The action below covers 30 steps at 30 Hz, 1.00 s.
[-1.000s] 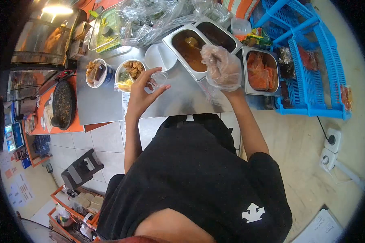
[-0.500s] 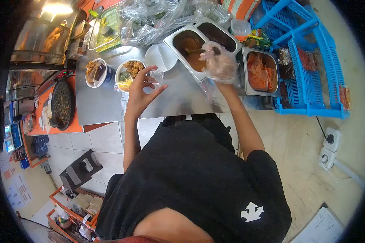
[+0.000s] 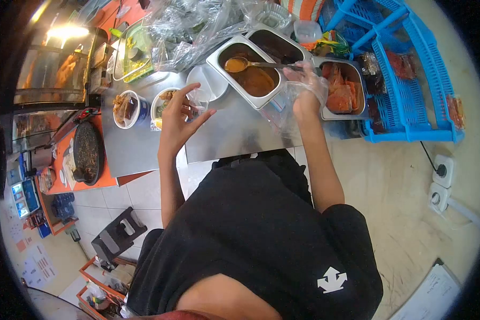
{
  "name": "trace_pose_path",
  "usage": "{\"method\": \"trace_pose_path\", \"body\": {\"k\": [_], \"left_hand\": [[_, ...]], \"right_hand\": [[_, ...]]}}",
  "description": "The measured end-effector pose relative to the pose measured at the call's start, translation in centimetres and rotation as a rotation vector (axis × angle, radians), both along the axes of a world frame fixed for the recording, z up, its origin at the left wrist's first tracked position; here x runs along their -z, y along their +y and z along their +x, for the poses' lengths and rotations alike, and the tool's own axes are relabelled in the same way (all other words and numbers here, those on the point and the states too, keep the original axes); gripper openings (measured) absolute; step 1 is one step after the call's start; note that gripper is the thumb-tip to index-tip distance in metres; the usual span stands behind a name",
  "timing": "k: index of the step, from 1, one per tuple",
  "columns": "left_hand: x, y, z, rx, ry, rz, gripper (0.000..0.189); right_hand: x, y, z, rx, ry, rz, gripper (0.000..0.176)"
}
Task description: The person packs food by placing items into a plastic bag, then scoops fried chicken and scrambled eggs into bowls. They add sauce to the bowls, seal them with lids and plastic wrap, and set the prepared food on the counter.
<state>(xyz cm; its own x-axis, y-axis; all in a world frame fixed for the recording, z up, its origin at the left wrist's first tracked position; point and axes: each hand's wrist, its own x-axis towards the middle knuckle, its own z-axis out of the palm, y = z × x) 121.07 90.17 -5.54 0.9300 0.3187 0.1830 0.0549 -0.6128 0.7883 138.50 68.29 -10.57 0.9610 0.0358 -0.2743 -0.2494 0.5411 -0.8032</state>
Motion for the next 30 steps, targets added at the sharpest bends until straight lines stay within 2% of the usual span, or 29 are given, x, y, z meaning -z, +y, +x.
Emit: {"method": "trace_pose_path", "body": {"k": [6, 10, 12, 13, 15, 16, 18, 20, 22, 23, 24, 26, 27, 28, 30], "left_hand": [[-1.6, 0.4, 0.9, 0.015, 0.016, -0.027, 0.059], [-2.0, 0.5, 1.2, 0.022, 0.031, 0.038, 0.060], [-2.3, 0.4, 1.0, 0.014, 0.063, 0.104, 0.059], [-2.3, 0.3, 0.9, 0.010, 0.096, 0.167, 0.059], [-2.2, 0.1, 0.6, -0.001, 0.113, 0.149, 0.058], [-2.0, 0.0, 0.5, -0.014, 0.128, 0.129, 0.057], [-1.8, -0.2, 0.2, -0.016, 0.130, 0.124, 0.057], [-1.3, -0.4, 0.0, -0.027, 0.133, 0.115, 0.057], [-0.8, -0.5, -0.1, -0.020, 0.005, 0.060, 0.055], [-0.9, -0.6, -0.2, -0.028, 0.006, 0.059, 0.055], [-1.1, -0.7, -0.3, -0.032, 0.017, 0.043, 0.055], [-1.3, -0.7, -0.5, -0.043, 0.027, 0.028, 0.055], [-1.3, -0.7, -0.6, -0.051, 0.014, -0.003, 0.056], [-1.4, -0.8, -0.6, -0.057, -0.002, -0.033, 0.058], [-1.4, -0.7, -0.6, -0.057, 0.009, -0.054, 0.058]], "right_hand": [[1.2, -2.3, -0.7, 0.131, 0.087, 0.197, 0.017], [0.4, -2.0, -2.5, 0.106, 0.024, 0.150, 0.017], [-2.5, -0.6, -4.0, -0.042, -0.134, -0.376, 0.018], [-2.4, 0.0, -4.2, -0.043, -0.130, -0.374, 0.018], [-2.0, 1.1, -4.2, -0.252, -0.883, -0.817, 0.017], [-2.0, 2.0, -3.9, -0.252, -0.880, -0.816, 0.017], [-1.8, 3.9, -3.2, -0.086, -1.372, -0.952, 0.017], [-1.4, 4.6, -2.8, -0.174, -1.354, -0.950, 0.017], [-1.2, 4.9, -2.7, -0.355, -1.137, -0.956, 0.018], [-1.6, 4.9, -2.8, -0.359, -0.896, -0.935, 0.021], [-1.4, 4.8, -2.9, -0.366, -0.898, -0.932, 0.021], [-0.9, 4.1, -2.8, -0.137, -0.349, -0.396, 0.027], [-1.5, 3.3, -2.5, -0.115, -0.242, -0.363, 0.030], [-1.3, 2.7, -2.2, -0.119, -0.244, -0.363, 0.030], [-0.7, 1.7, -1.6, 0.075, -0.202, -0.125, 0.028]]}}
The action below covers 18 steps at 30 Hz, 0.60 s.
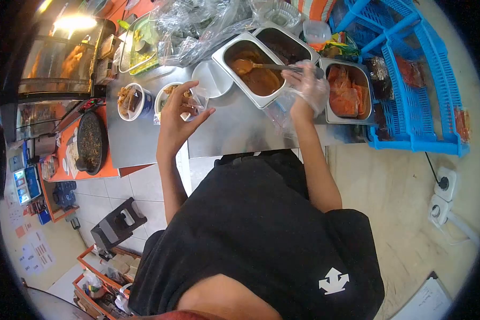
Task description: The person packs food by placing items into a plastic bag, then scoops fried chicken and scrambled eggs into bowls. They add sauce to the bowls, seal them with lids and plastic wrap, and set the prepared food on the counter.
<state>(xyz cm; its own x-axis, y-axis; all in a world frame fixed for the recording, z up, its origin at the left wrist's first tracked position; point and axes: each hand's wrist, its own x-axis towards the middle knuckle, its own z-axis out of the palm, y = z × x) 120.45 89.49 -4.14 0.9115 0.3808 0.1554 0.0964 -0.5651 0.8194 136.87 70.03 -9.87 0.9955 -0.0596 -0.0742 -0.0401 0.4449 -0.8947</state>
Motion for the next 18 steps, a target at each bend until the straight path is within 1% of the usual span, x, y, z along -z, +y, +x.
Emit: {"method": "trace_pose_path", "body": {"k": [2, 4, 5, 6, 8, 9, 11, 12, 14, 15, 16, 18], "left_hand": [[-0.1, 0.0, 0.1, 0.001, 0.011, -0.020, 0.059], [-0.3, -0.1, 0.2, 0.004, 0.045, -0.057, 0.060], [-0.2, -0.1, 0.4, 0.004, 0.043, -0.056, 0.060], [0.1, -0.2, 0.6, 0.011, 0.005, -0.038, 0.060], [0.2, -0.3, 0.8, 0.016, -0.035, -0.021, 0.060], [0.1, -0.4, 0.9, 0.025, -0.016, 0.021, 0.060], [-0.1, -0.7, 1.0, 0.029, 0.002, 0.063, 0.059], [-0.2, -0.9, 1.1, 0.025, -0.002, 0.073, 0.058], [0.0, -1.1, 1.2, 0.017, -0.006, 0.083, 0.057], [0.3, -1.2, 1.3, 0.007, -0.023, 0.084, 0.057], [0.5, -1.2, 1.2, -0.004, -0.042, 0.087, 0.056], [0.7, -1.3, 1.0, -0.007, 0.000, 0.064, 0.058]], "right_hand": [[0.7, -1.2, 0.5, 0.021, 0.026, 0.026, 0.026], [1.6, -2.1, 0.7, 0.085, 0.119, 0.162, 0.024], [1.3, -2.3, 0.4, 0.077, 0.125, 0.227, 0.023], [1.0, -2.5, 0.1, 0.078, 0.125, 0.228, 0.023], [0.3, -2.7, -0.8, 0.033, -0.001, 0.117, 0.021], [0.3, -2.8, -1.5, 0.031, -0.003, 0.118, 0.021], [0.7, -2.9, -2.9, -0.163, -0.522, -0.697, 0.020], [0.6, -2.6, -3.1, -0.165, -0.523, -0.696, 0.020], [0.2, -1.8, -3.4, -0.225, -0.843, -0.736, 0.015], [0.3, -1.6, -3.5, -0.285, -0.786, -0.672, 0.014], [0.1, -1.3, -3.5, -0.288, -0.789, -0.667, 0.014], [-0.5, -0.5, -3.5, -0.274, -0.888, -0.653, 0.015]]}}
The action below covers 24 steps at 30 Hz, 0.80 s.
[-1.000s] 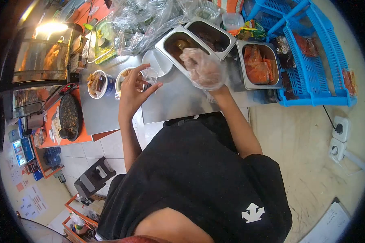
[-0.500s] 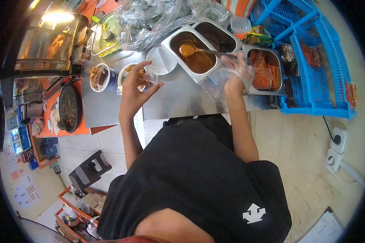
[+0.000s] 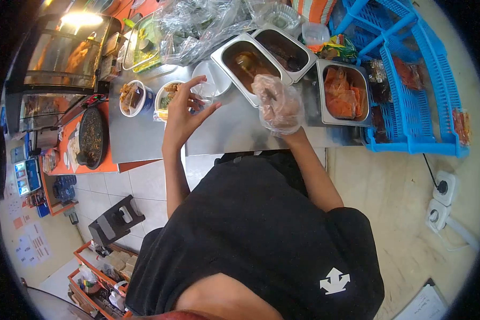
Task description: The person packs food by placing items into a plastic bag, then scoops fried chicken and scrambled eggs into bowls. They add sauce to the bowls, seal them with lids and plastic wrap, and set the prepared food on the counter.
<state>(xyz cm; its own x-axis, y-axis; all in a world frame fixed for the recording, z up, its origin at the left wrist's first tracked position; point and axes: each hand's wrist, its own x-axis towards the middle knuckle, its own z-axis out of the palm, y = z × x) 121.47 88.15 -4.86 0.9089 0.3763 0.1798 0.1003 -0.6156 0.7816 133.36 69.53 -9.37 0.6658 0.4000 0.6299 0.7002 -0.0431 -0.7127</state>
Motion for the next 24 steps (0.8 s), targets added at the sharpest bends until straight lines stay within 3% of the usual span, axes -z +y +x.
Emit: {"method": "trace_pose_path", "body": {"k": [4, 6, 8, 10, 12, 14, 15, 22, 24], "left_hand": [[0.1, -0.3, -0.2, -0.007, 0.005, -0.014, 0.058], [0.1, -0.2, -0.6, -0.019, -0.003, -0.001, 0.057], [0.0, 0.0, -0.8, -0.038, -0.015, 0.010, 0.057], [0.1, 0.0, -1.2, -0.066, -0.041, -0.007, 0.057], [0.2, -0.1, -1.1, -0.068, -0.033, -0.028, 0.058], [0.1, 0.0, -1.2, -0.070, -0.026, -0.042, 0.058], [0.1, 0.0, -1.2, -0.070, -0.029, -0.060, 0.058], [0.3, 0.2, -1.0, -0.044, -0.068, -0.154, 0.059], [0.0, 0.2, -0.8, -0.039, -0.048, -0.099, 0.059]], "right_hand": [[0.2, 1.1, 0.6, 0.004, 0.018, -0.049, 0.016], [0.6, 1.3, 1.0, 0.134, 0.192, -0.201, 0.016], [1.3, 1.7, 1.3, 0.156, 0.326, -0.119, 0.020], [1.5, 1.8, 1.4, 0.202, 0.110, 0.028, 0.024], [2.0, 2.3, 2.2, 0.199, 0.135, 0.020, 0.027], [3.7, 2.6, 3.3, 0.209, 0.608, 0.217, 0.027], [0.9, 2.6, 2.9, 0.199, 0.803, 0.417, 0.029], [1.7, -1.9, 3.7, 0.229, 1.031, 0.809, 0.024], [1.4, -2.9, 3.5, 0.216, 1.090, 0.795, 0.022]]}}
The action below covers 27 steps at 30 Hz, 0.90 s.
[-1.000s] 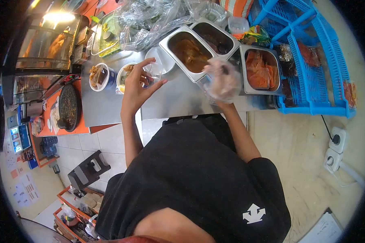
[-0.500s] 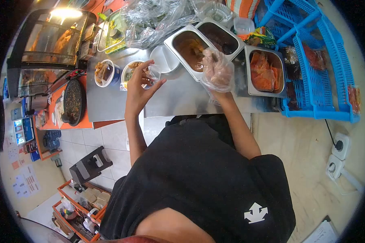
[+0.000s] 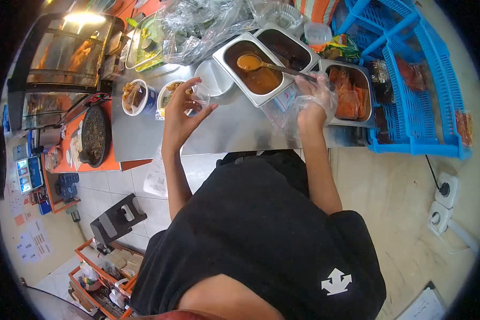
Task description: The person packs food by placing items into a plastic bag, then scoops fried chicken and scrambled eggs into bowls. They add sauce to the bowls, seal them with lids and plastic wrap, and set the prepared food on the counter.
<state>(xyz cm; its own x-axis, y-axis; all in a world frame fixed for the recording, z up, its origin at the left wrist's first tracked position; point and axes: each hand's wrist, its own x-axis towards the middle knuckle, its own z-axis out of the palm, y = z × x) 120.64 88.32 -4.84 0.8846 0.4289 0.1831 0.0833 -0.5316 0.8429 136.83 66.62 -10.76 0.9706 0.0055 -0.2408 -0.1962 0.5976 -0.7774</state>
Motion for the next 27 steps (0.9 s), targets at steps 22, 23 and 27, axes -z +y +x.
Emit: {"method": "trace_pose_path", "body": {"k": [22, 23, 27], "left_hand": [[-0.8, -2.3, 1.9, -0.118, -0.017, 0.252, 0.055], [-0.8, -2.5, 1.8, -0.126, -0.019, 0.253, 0.055], [-1.2, -3.3, 2.1, -0.161, -0.033, 0.272, 0.056]], "right_hand": [[0.4, -2.4, -0.6, 0.036, -0.170, -0.014, 0.023], [0.4, -2.5, -0.3, 0.038, -0.118, 0.016, 0.022], [1.4, -2.9, 0.4, -0.019, -0.047, 0.070, 0.023]]}}
